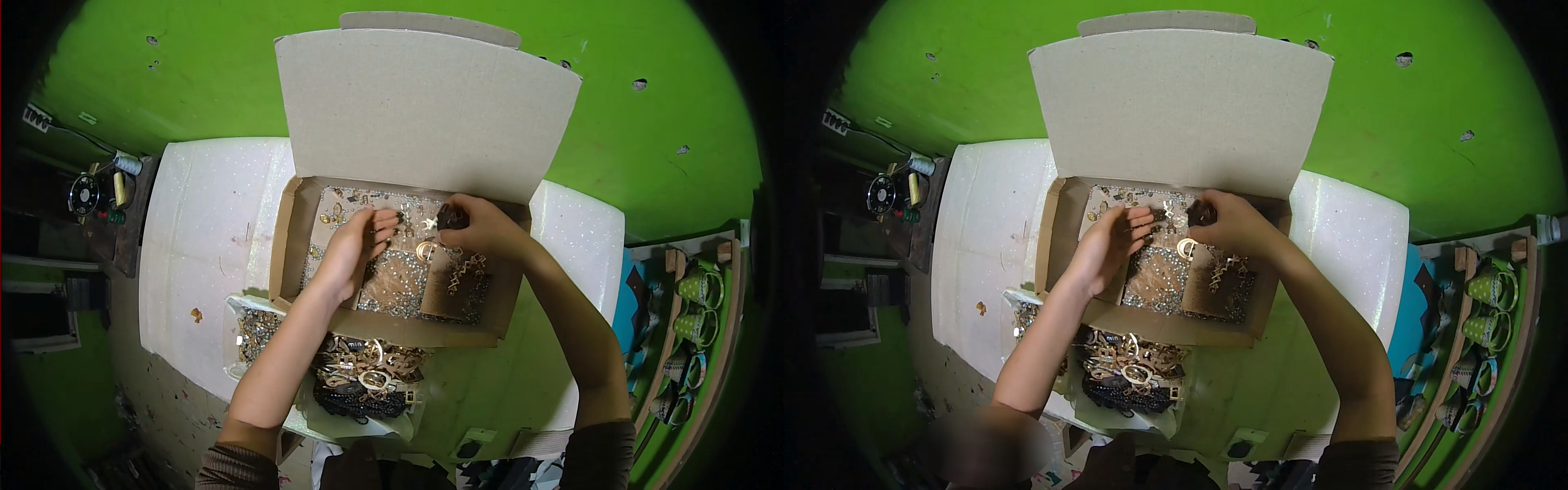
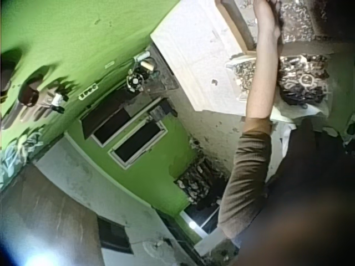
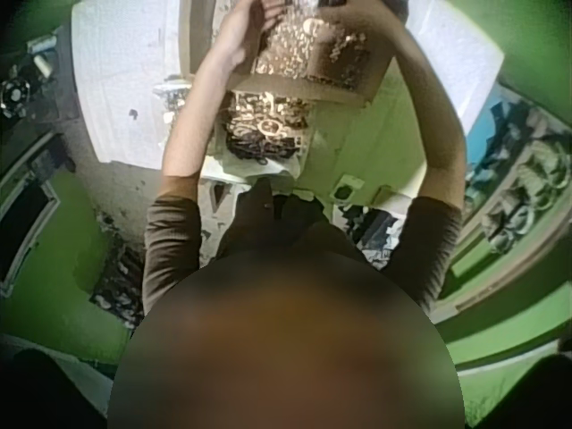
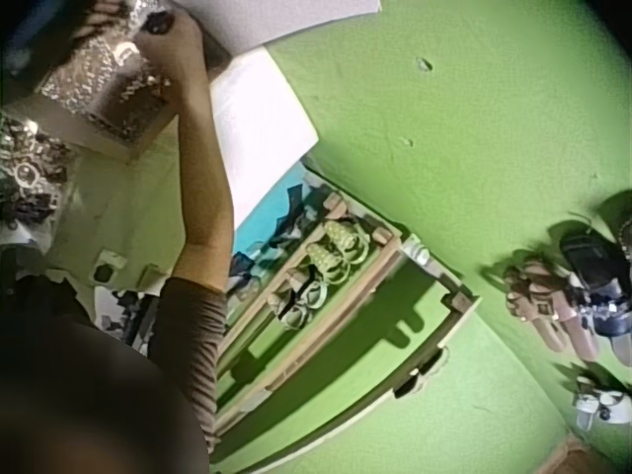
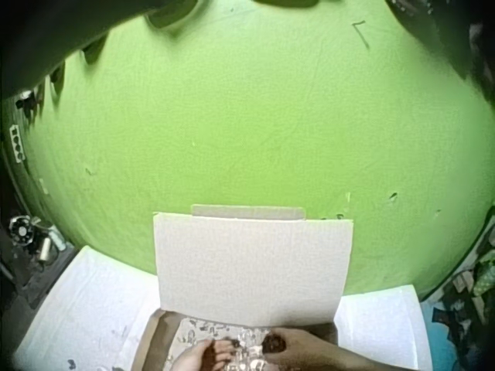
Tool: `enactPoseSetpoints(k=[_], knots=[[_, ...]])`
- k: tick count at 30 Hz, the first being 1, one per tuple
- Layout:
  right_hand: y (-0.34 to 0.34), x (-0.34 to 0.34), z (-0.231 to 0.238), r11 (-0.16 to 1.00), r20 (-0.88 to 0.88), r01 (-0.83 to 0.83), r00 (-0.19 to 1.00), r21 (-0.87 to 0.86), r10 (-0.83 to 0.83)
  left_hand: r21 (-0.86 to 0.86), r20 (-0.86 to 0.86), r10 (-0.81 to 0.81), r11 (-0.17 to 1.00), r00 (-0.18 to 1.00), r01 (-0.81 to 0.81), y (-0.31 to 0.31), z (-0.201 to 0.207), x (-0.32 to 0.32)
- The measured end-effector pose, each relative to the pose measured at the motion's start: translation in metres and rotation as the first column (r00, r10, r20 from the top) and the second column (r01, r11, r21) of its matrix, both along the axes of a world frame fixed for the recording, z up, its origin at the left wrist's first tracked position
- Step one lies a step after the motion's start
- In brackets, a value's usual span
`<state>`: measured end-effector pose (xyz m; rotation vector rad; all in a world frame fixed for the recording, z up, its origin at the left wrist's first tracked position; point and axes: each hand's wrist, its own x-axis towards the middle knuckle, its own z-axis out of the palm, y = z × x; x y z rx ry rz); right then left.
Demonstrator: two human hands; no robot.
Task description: Sorting through various small metal shoe buckles and hardware pieces from a container into a cardboard box.
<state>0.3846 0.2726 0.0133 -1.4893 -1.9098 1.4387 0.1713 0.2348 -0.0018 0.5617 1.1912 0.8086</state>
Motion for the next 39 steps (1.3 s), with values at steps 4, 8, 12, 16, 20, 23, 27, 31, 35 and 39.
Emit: enactPoseSetpoints(k=[4,8,12,16,20,23,27,31,35,39], knots=[[-0.001,-0.013,0.034,0.966,-0.224,-0.089,0.974,-0.244,0.033,-0.197,0.397,0.196,0.972,0.897,-0.126,0.003,0.007,0.005],[-0.010,-0.043,0.060,0.964,-0.315,-0.201,0.939,-0.175,0.139,-0.227,0.610,0.212,0.970,0.763,-0.088,-0.001,0.003,0.000],[-0.018,-0.047,0.068,0.967,-0.330,-0.251,0.917,-0.043,0.223,-0.261,0.705,0.329,0.944,0.628,-0.201,-0.012,0.016,0.005],[-0.021,-0.048,0.065,0.962,-0.344,-0.271,0.902,0.020,0.261,-0.253,0.822,0.315,0.948,0.475,-0.190,-0.018,-0.003,-0.019],[-0.029,-0.056,0.055,0.949,-0.262,-0.269,0.916,0.162,0.304,-0.291,0.756,0.389,0.920,0.527,-0.261,-0.021,0.008,-0.028],[-0.040,-0.052,0.027,0.710,0.253,-0.619,0.785,0.335,0.566,-0.351,0.696,0.512,0.854,0.503,-0.384,-0.024,0.009,-0.040],[-0.059,-0.040,-0.043,0.162,0.595,-0.866,0.449,0.472,0.667,-0.348,0.668,0.531,0.842,0.521,-0.411,-0.026,0.001,-0.051],[-0.065,-0.050,-0.064,0.089,0.594,-0.823,0.475,0.561,0.649,-0.330,0.687,0.499,0.862,0.529,-0.385,-0.035,-0.006,-0.063],[-0.070,-0.051,-0.050,0.166,0.622,-0.952,0.294,0.257,0.726,-0.379,0.673,0.538,0.840,0.508,-0.388,-0.043,-0.004,-0.064],[-0.068,-0.049,-0.036,0.068,0.649,-0.979,0.178,0.191,0.739,-0.398,0.687,0.542,0.838,0.484,-0.373,-0.045,-0.002,-0.063]])
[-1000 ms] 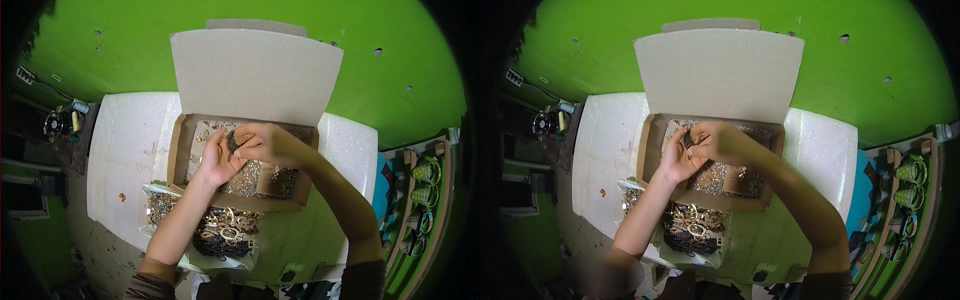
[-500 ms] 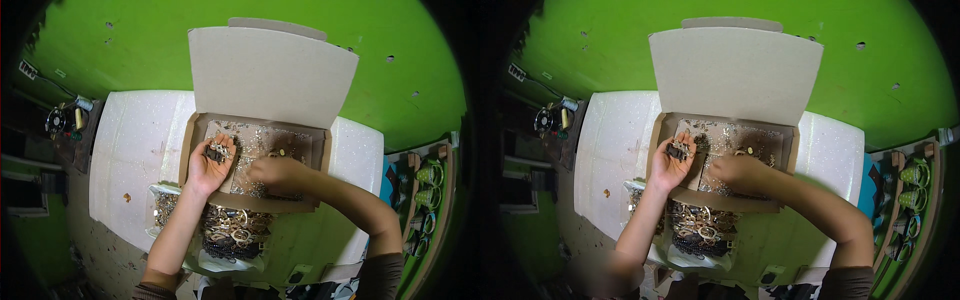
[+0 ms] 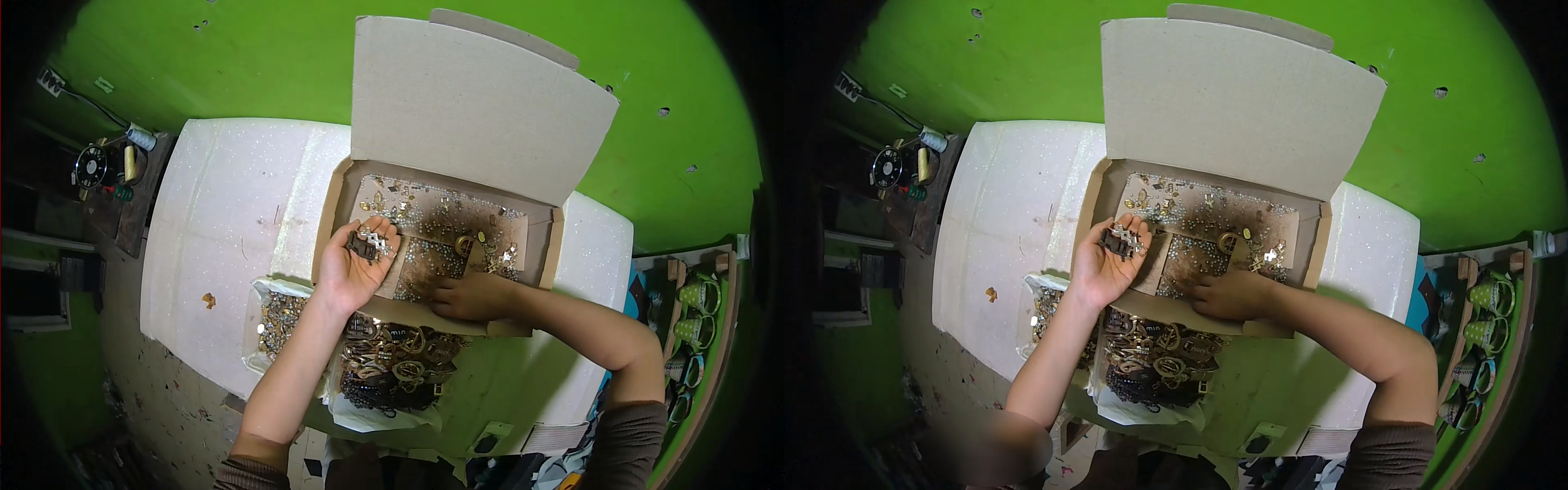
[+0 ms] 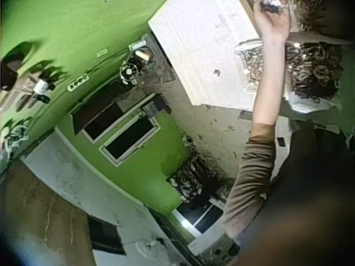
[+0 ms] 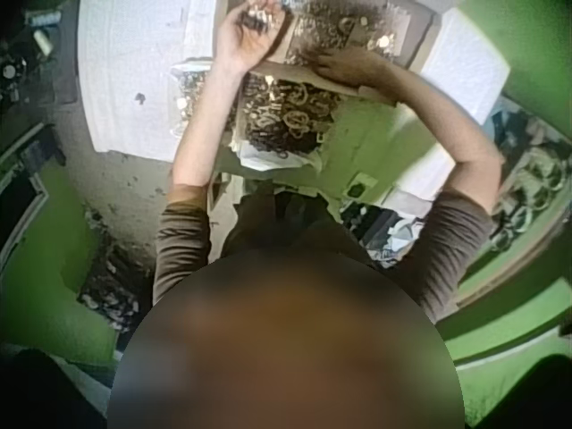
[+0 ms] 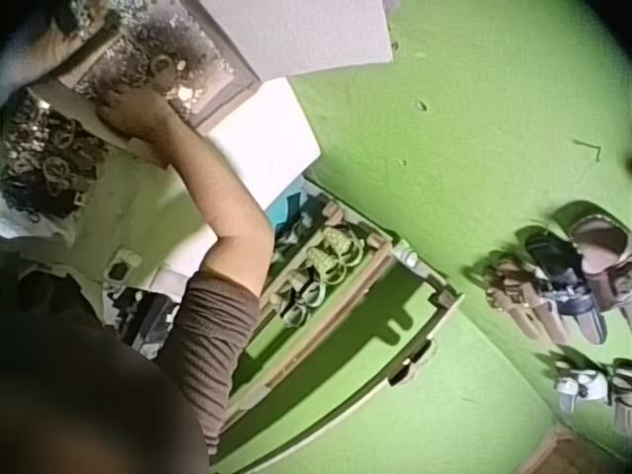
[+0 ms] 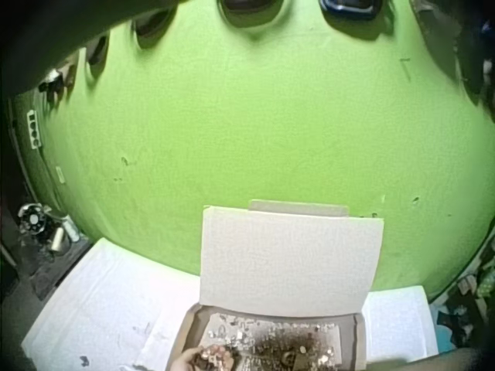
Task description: Sorting through various small metal shoe buckles and hardware pieces from a container into a cardboard box.
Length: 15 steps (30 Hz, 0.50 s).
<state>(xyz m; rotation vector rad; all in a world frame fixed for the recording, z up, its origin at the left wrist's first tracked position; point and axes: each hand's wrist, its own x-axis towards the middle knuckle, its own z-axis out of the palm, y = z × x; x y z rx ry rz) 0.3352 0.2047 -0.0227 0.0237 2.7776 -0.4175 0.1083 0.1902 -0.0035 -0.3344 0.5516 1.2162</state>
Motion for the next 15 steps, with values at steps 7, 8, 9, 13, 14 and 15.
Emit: enactPoseSetpoints(k=[7,8,9,13,14,15], knots=[[-0.006,0.000,-0.011,0.964,-0.006,0.233,0.972,-0.128,-0.235,-0.054,-0.029,-0.010,0.999,1.000,0.009,-0.003,-0.007,-0.001],[-0.005,-0.006,-0.006,0.933,0.036,0.316,0.948,-0.173,-0.315,-0.049,-0.027,0.000,0.999,1.000,-0.001,-0.003,-0.008,-0.002],[-0.004,-0.010,-0.004,0.892,0.081,0.398,0.917,-0.214,-0.390,-0.045,-0.027,0.010,0.999,1.000,-0.011,-0.003,-0.009,-0.004],[0.007,-0.016,-0.017,0.743,-0.067,0.484,0.816,-0.462,-0.574,-0.035,-0.053,-0.002,0.999,0.999,0.000,-0.006,-0.010,-0.001],[0.014,-0.020,-0.013,0.640,-0.054,0.528,0.747,-0.559,-0.663,-0.023,-0.058,-0.016,1.000,0.998,0.015,-0.007,-0.013,-0.004],[0.019,-0.024,-0.006,0.522,-0.025,0.559,0.667,-0.645,-0.745,-0.009,-0.059,-0.036,0.999,0.998,0.036,-0.007,-0.012,-0.004]])
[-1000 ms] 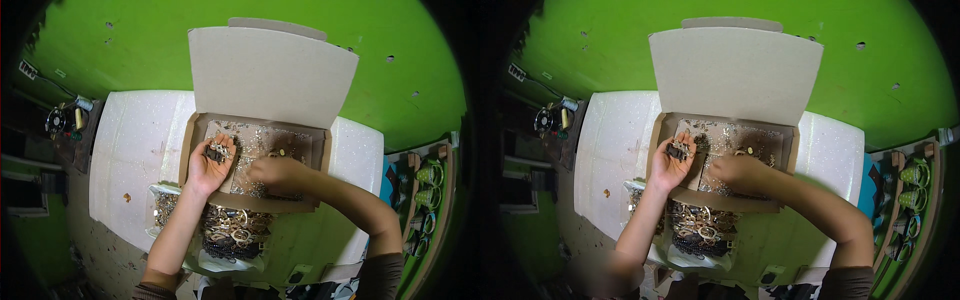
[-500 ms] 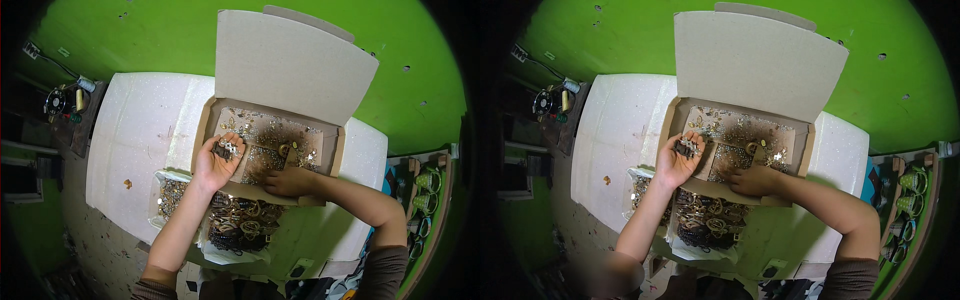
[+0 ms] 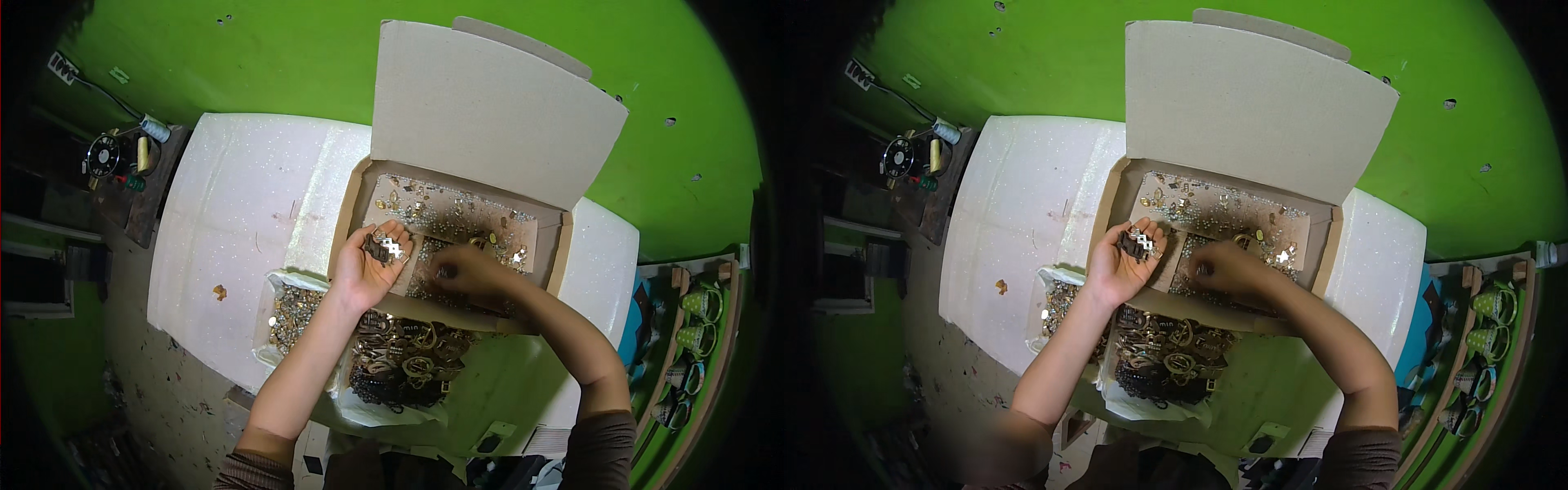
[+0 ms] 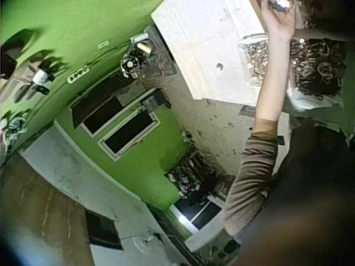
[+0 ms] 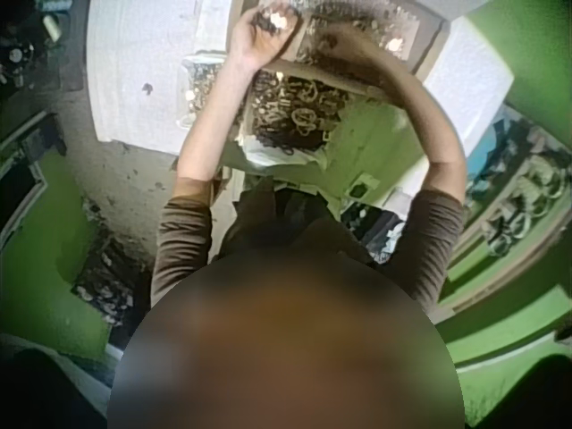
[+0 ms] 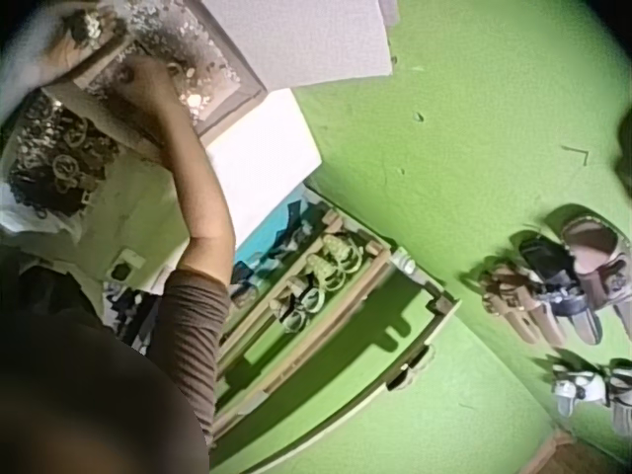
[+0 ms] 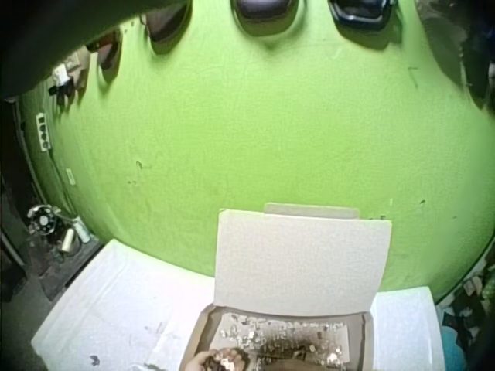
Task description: Sorting through various small metal shoe buckles and hardware pieces from a container into a cardboard box.
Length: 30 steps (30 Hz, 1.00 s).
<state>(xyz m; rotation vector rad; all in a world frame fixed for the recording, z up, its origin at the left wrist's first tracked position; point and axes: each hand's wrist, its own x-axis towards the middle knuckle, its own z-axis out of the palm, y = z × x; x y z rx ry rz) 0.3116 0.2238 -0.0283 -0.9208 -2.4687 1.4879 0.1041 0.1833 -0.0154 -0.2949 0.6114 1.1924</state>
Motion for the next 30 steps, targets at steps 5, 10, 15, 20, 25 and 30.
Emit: enactPoseSetpoints(k=[5,10,15,20,25,30], knots=[[0.018,-0.008,0.054,0.965,-0.056,0.188,0.978,-0.182,-0.201,-0.066,-0.053,-0.023,0.998,0.998,0.019,0.000,0.023,0.018],[0.014,-0.020,0.104,0.953,-0.191,0.099,0.969,-0.285,-0.157,0.150,0.087,-0.140,0.981,0.986,0.126,-0.010,0.017,0.036],[0.001,-0.015,0.135,0.981,-0.064,0.099,0.992,-0.167,-0.111,0.008,0.009,-0.133,0.991,0.991,0.133,-0.016,0.044,0.061],[-0.025,-0.017,0.134,0.831,-0.242,0.288,0.866,-0.476,-0.438,0.069,-0.007,-0.016,0.997,1.000,0.016,-0.030,0.048,0.059],[-0.070,-0.018,0.113,0.370,-0.244,0.105,0.583,-0.923,-0.775,-0.012,0.013,0.020,1.000,1.000,-0.020,-0.053,0.043,0.026],[-0.141,-0.032,0.074,0.191,-0.149,0.053,0.440,-0.980,-0.886,0.021,0.169,0.148,0.988,0.974,-0.154,-0.102,0.041,-0.036]])
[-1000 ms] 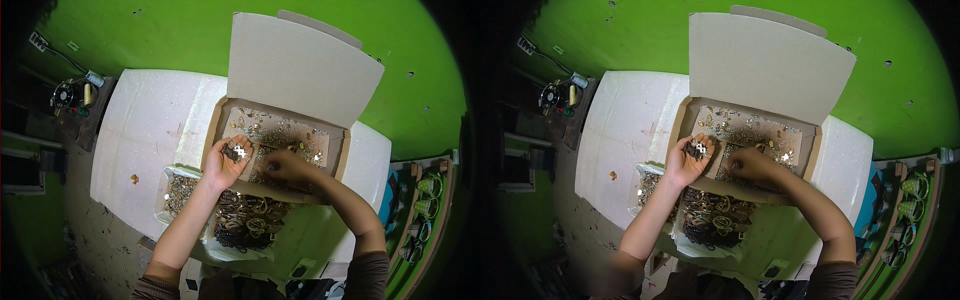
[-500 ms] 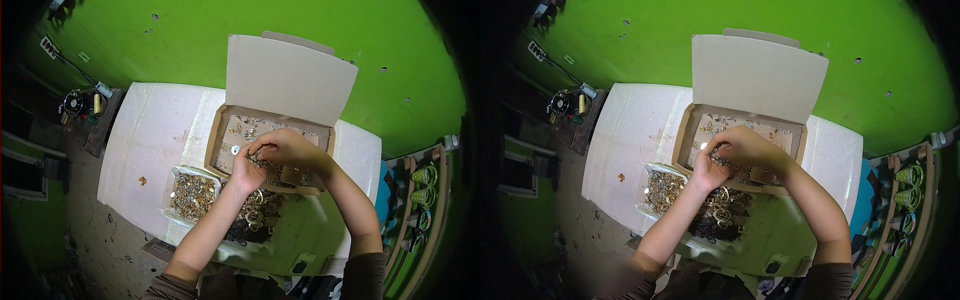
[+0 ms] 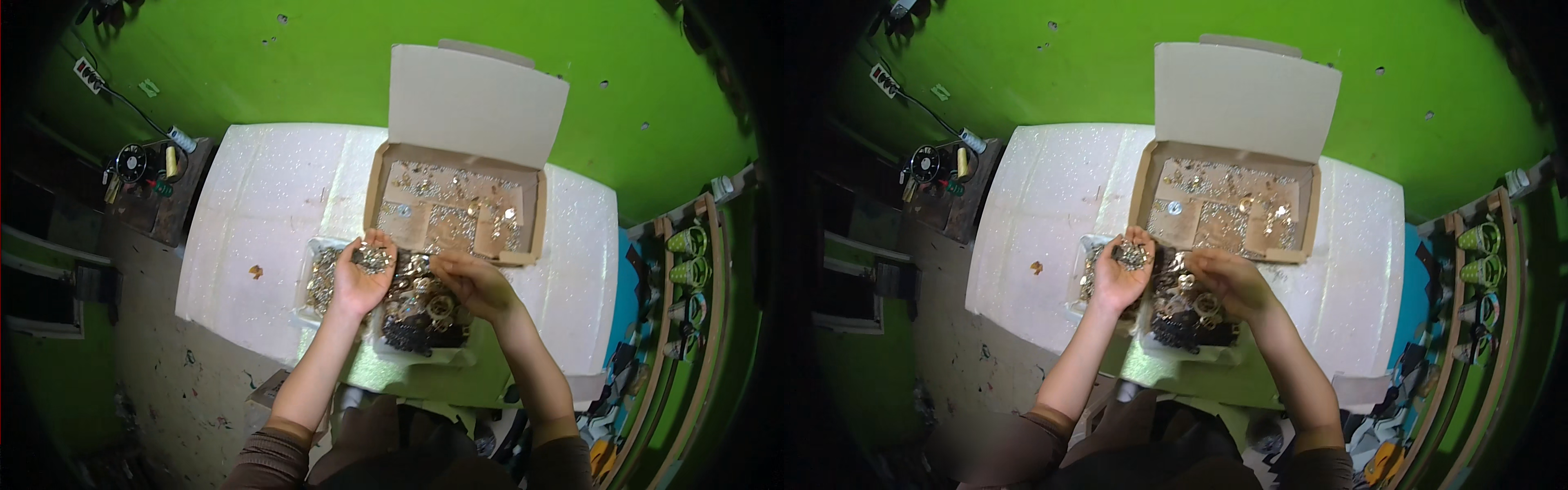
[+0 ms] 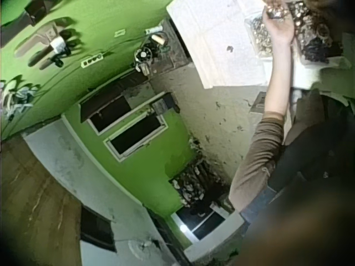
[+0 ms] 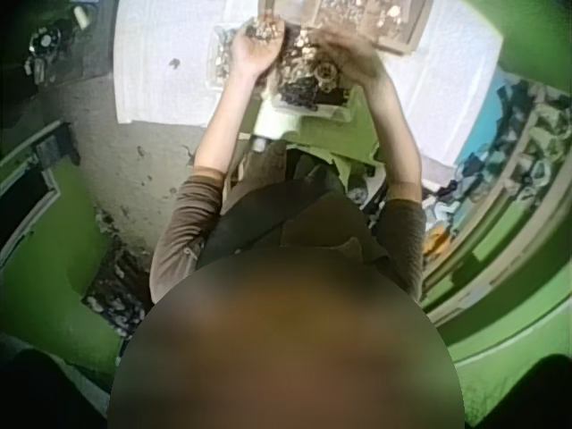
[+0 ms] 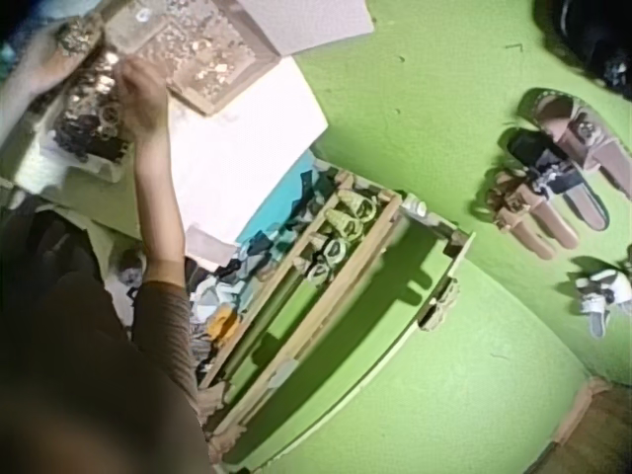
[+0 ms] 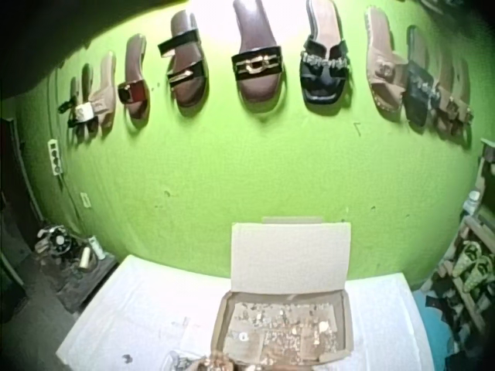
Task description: Sorting through various small metal shoe buckles and hardware pieces from a container into a cardboard box.
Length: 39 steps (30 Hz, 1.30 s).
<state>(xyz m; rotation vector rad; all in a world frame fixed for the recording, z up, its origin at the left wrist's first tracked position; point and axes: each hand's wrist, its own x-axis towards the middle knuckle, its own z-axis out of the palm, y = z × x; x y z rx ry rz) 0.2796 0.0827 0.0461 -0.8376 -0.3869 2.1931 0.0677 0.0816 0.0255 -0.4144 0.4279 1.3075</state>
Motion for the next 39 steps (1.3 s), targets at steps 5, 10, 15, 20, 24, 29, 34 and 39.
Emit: enactPoseSetpoints(k=[5,10,15,20,24,29,34,39], knots=[[-0.048,-0.060,-0.019,0.999,0.092,0.042,0.995,-0.007,-0.041,-0.060,-0.011,0.034,0.998,0.999,-0.035,-0.041,-0.022,-0.070],[-0.069,-0.147,-0.010,0.781,0.787,-0.368,0.567,0.505,-0.242,-0.140,-0.040,-0.036,0.990,0.999,0.030,-0.052,-0.036,-0.108],[-0.076,-0.207,-0.015,0.413,0.648,-0.551,0.342,0.725,-0.681,0.012,-0.212,-0.287,0.955,0.934,0.296,-0.054,-0.045,-0.126],[-0.074,-0.239,-0.015,0.530,0.790,-0.715,0.051,0.456,-0.611,0.092,-0.182,-0.446,0.879,0.876,0.467,-0.057,-0.046,-0.128],[-0.067,-0.244,-0.005,0.611,0.878,-0.723,-0.012,0.323,-0.479,0.106,-0.105,-0.464,0.874,0.879,0.474,-0.058,-0.053,-0.135],[-0.063,-0.234,-0.009,0.786,0.897,-0.468,0.373,0.405,-0.240,0.040,-0.067,-0.442,0.894,0.894,0.445,-0.056,-0.057,-0.137],[-0.067,-0.223,-0.009,0.941,0.598,-0.038,0.781,0.336,-0.181,0.109,-0.120,-0.441,0.885,0.889,0.453,-0.054,-0.059,-0.143],[-0.076,-0.216,-0.011,0.976,0.527,0.140,0.824,0.168,-0.209,0.018,-0.131,-0.435,0.898,0.891,0.441,-0.056,-0.051,-0.142]])
